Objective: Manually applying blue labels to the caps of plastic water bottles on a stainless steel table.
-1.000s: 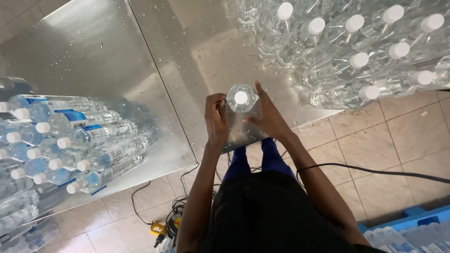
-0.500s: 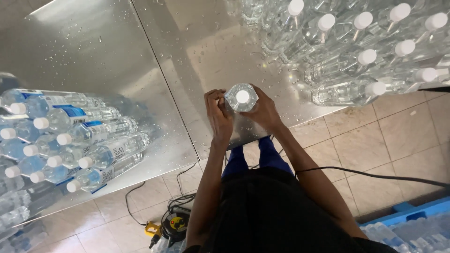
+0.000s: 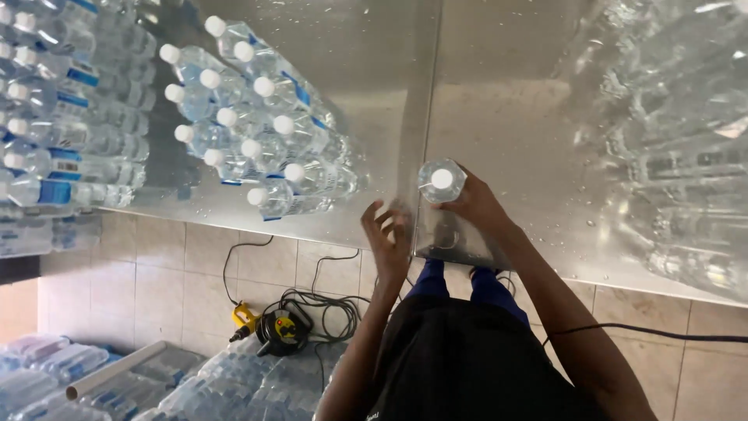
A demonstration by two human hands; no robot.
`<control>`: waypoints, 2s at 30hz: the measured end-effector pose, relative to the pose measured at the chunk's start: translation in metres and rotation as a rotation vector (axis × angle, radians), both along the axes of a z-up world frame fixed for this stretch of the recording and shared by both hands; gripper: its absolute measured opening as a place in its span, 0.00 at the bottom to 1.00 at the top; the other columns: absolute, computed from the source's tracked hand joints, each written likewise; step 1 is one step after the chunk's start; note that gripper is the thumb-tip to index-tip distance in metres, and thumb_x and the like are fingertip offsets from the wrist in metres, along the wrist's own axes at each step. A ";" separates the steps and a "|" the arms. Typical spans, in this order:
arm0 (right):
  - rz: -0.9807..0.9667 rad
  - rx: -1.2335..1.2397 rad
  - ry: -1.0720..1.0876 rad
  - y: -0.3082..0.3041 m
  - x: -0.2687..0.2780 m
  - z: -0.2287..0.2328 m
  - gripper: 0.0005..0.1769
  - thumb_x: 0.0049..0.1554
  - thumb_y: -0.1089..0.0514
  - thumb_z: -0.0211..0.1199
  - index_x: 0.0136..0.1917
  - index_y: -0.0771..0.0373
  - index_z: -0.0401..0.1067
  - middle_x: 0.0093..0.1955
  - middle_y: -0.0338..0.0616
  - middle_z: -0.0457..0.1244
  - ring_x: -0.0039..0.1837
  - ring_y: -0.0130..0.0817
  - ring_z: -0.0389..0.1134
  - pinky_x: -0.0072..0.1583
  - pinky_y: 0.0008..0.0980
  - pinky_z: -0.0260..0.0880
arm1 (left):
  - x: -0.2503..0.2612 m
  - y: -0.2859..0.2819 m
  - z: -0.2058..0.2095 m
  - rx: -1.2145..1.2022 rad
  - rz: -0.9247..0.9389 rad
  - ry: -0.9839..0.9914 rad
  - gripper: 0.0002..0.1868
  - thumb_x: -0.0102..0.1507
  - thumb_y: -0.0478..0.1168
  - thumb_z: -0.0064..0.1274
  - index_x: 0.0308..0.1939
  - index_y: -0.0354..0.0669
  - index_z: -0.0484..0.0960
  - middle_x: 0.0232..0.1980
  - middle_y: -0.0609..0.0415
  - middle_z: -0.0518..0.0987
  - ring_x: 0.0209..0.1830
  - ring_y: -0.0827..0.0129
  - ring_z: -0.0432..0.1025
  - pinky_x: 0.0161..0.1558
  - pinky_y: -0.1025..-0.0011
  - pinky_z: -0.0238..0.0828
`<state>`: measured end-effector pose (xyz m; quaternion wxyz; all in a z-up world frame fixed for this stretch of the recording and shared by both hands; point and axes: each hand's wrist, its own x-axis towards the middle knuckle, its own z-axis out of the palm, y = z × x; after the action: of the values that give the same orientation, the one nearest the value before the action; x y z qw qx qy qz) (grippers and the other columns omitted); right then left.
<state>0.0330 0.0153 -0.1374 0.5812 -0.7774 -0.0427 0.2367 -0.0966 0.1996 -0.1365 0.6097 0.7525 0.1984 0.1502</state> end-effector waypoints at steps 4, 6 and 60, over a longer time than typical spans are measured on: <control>0.231 0.101 0.000 0.068 0.028 0.025 0.64 0.50 0.42 0.84 0.87 0.66 0.54 0.84 0.65 0.55 0.85 0.64 0.51 0.84 0.60 0.49 | -0.023 0.054 0.006 -0.196 0.346 0.057 0.49 0.69 0.36 0.59 0.86 0.45 0.42 0.79 0.35 0.51 0.77 0.40 0.64 0.67 0.49 0.75; 0.368 0.151 -0.195 0.099 0.042 0.030 0.77 0.50 0.35 0.82 0.90 0.72 0.36 0.88 0.79 0.41 0.87 0.74 0.42 0.85 0.66 0.40 | -0.014 0.084 0.005 -0.214 0.566 0.108 0.76 0.59 0.46 0.80 0.88 0.50 0.27 0.85 0.23 0.29 0.87 0.23 0.36 0.79 0.31 0.53; -0.055 -0.577 -0.626 -0.159 0.049 0.064 0.49 0.55 0.66 0.73 0.82 0.61 0.51 0.71 0.58 0.53 0.59 0.52 0.66 0.49 0.44 0.72 | 0.093 -0.108 0.058 -0.180 -0.193 0.346 0.46 0.66 0.37 0.58 0.85 0.50 0.52 0.85 0.47 0.57 0.67 0.53 0.76 0.62 0.50 0.73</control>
<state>0.0824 -0.1442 -0.0734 0.3047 -0.9434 -0.1285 -0.0242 -0.0034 0.0918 -0.0786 0.6428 0.7252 0.2397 -0.0586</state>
